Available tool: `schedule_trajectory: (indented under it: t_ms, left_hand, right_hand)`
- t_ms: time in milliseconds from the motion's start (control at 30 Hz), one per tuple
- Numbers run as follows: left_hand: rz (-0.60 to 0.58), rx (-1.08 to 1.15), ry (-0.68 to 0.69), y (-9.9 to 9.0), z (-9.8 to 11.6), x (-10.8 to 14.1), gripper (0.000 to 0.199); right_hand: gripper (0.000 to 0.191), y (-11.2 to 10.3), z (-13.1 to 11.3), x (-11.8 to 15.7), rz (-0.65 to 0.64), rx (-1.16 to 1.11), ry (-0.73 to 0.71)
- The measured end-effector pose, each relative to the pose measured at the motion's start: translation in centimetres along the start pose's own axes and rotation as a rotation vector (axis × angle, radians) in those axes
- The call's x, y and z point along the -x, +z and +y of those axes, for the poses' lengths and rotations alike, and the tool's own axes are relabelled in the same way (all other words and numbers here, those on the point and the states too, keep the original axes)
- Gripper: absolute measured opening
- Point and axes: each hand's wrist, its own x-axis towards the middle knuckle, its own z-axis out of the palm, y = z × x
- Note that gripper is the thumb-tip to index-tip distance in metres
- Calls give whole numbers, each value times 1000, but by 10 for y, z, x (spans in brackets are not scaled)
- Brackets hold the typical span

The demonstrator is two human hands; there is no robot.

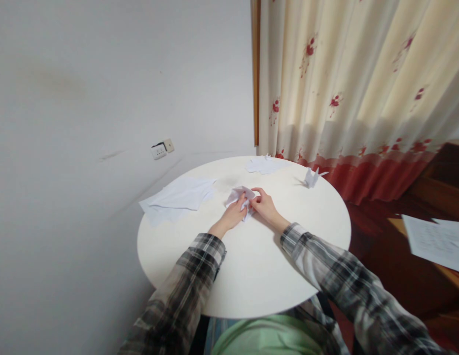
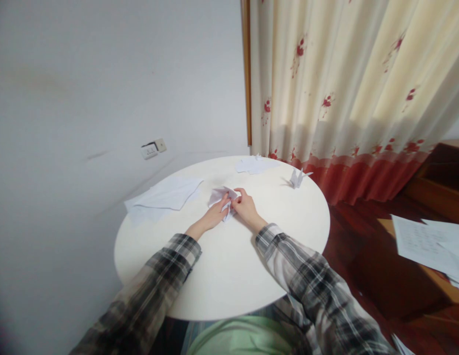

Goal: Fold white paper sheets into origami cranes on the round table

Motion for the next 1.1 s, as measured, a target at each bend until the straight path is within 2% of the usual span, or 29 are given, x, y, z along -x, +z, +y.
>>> schedule_trajectory:
  t_ms: [333,533,667,800,1100]
  left_hand:
    - [-10,54,-75,-6,5,0,50]
    - [-51,140,-38,-7,7,2,54]
    - [-8,189,-21,-8,6,4,38]
    - [-39,183,18,-10,6,4,18]
    - [-60,121,23,-11,12,4,24]
  right_hand:
    - [33,0,1,0,3,15,-8]
    - [33,-1,0,-1,25,84,9]
    - [33,-1,3,-1,59,131,22]
    - [32,-1,4,-2,69,168,37]
    - [33,-1,5,-3,65,165,48]
